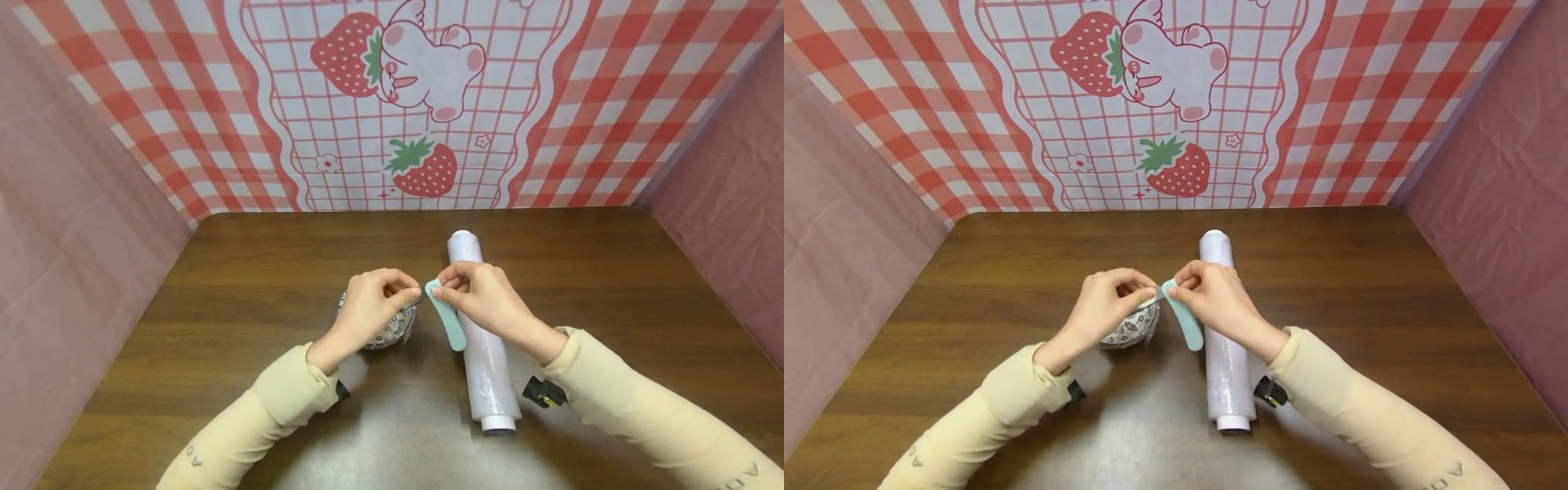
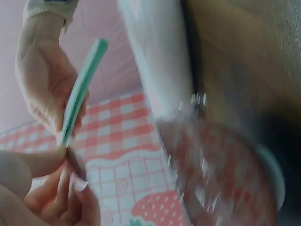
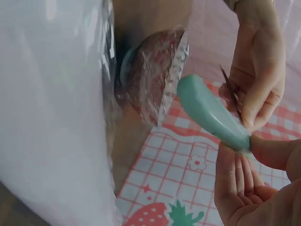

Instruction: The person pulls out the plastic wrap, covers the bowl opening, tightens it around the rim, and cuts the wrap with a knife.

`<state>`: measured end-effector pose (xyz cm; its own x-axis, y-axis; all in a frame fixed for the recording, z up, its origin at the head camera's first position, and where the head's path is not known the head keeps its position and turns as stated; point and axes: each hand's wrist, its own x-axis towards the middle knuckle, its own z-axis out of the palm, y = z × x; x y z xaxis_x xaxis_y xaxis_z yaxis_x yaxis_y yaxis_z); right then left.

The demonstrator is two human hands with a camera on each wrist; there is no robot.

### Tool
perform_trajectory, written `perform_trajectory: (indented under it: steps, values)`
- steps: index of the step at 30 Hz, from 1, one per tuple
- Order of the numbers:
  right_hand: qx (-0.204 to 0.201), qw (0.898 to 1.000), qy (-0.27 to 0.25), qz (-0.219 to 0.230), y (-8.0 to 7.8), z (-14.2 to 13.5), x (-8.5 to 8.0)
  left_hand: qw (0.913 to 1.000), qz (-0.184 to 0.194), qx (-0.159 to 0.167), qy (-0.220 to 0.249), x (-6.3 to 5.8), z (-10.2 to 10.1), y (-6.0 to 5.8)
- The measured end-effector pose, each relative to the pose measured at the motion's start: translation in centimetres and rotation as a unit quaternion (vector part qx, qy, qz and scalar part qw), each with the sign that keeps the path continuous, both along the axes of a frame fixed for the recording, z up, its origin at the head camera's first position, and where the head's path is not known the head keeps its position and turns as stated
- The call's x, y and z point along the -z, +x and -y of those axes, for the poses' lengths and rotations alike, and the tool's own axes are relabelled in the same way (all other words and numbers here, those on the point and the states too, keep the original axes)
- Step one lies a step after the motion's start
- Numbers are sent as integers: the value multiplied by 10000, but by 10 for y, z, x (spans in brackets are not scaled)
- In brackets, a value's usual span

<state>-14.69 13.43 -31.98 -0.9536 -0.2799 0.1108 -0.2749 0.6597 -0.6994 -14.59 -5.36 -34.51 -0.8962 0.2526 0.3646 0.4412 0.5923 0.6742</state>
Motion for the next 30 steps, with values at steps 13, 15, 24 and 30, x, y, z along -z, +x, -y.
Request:
perform_trajectory:
  steps: [13,15,24,30]
  values:
    - [-426,9987,154,-249,0,-6,3,9978,529,154,-359,-9,13,-4]
    - [-508,9980,266,-260,-1,-7,3,9978,545,148,-338,-9,13,-4]
    - [-455,9984,-85,328,6,-5,3,9970,756,164,38,-5,13,-3]
    - [-277,9976,-482,405,12,5,2,9967,723,180,307,-3,7,1]
